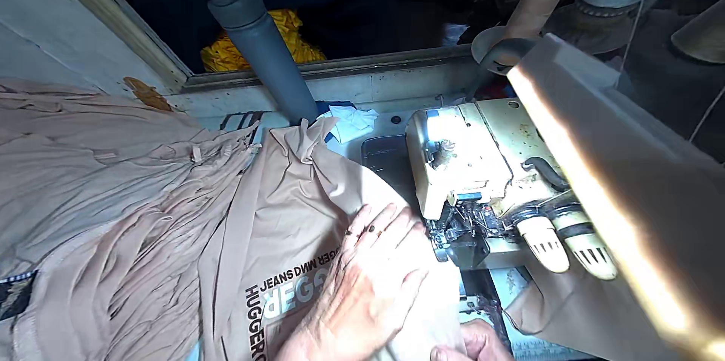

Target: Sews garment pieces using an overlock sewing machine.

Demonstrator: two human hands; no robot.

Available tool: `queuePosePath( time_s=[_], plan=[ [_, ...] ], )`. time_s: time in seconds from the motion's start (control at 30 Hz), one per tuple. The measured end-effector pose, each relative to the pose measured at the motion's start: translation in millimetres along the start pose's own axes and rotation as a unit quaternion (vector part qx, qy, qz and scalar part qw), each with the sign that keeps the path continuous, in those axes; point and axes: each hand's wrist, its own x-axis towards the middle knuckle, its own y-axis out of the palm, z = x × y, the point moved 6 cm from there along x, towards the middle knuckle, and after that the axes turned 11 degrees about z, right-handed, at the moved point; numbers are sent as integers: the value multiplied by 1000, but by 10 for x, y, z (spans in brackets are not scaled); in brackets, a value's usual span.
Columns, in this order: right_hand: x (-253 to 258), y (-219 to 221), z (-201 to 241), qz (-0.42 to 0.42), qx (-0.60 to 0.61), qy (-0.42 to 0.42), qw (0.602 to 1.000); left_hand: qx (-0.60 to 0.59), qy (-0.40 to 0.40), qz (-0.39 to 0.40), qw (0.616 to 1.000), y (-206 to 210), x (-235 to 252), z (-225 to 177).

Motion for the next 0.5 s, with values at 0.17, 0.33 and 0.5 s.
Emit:
queuePosePath(
  time_s=[0.17,0.33,0.5],
  plan=[
    [6,-133,202,-22,-93,-43,995,-44,21,5,999,9,146,129],
    [-374,-523,531,-150,-290,-44,944,-93,-2,-63,994,17,-155,291],
    [-833,-1262,894,-371,-516,-75,768,-65,-38,-74,994,-236,-424,95]
  ],
)
